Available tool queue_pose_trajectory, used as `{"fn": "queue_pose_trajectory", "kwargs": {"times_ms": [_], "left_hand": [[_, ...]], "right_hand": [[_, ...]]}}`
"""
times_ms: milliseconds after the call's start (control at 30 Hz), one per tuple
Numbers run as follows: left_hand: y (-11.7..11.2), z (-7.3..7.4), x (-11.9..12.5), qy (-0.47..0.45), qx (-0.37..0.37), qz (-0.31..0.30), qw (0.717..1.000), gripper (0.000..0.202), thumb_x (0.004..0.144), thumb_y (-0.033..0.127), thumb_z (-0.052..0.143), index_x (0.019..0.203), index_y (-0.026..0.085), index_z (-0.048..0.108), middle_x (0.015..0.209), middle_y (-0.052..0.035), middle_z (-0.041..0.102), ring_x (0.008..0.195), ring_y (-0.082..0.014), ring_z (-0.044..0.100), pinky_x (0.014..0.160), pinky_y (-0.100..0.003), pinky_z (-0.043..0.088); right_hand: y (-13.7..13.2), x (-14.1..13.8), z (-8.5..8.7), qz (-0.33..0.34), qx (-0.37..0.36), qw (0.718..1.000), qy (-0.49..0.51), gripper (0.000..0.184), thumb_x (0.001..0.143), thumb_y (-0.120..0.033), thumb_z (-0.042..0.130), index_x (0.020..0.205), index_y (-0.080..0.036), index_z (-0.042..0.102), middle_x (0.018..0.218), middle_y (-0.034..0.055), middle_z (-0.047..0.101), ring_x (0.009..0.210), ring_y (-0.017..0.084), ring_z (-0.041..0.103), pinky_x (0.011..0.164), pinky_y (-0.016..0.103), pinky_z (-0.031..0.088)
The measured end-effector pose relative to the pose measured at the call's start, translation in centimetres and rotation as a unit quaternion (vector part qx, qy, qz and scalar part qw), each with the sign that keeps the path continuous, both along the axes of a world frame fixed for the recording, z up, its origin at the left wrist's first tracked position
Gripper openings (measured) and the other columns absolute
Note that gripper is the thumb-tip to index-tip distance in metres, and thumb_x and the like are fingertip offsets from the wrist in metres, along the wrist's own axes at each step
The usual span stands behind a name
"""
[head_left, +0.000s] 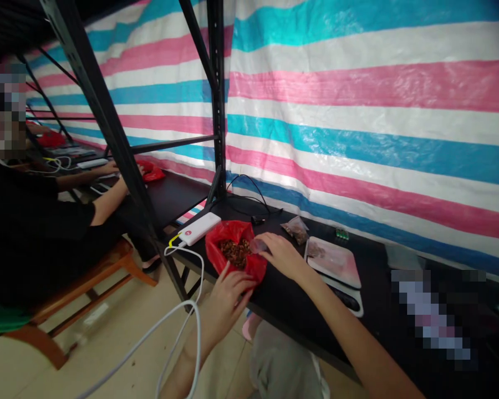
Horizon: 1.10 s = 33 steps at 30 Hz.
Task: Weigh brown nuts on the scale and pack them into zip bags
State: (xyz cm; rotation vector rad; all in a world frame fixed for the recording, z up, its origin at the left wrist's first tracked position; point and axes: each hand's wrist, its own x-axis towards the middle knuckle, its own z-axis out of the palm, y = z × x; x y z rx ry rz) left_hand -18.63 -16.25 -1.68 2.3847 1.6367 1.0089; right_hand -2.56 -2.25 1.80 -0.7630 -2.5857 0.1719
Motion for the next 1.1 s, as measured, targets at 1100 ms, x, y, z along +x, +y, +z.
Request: {"fn": "queue_pose_trajectory", "kwargs": {"times_ms": [1100], "left_hand": [[8.5, -5.7, -1.7, -0.522, -0.003, 0.295, 0.8, 0.058, 0.074, 0.032, 0.059, 0.126, 0.018, 0.037, 0.132, -0.0146, 0.043, 0.125, -0.0254, 0.038, 0.104, -0.044, 0.029]], "right_hand": [[-2.8, -4.7, 1.9, -0.151, -0.029, 0.953, -0.26, 0.023, 0.079, -0.031, 0.051, 0.093, -0.015, 0.058, 0.089, 0.0126, 0.067, 0.083, 0.025, 0.064, 0.066, 0.031, 0.044]]}}
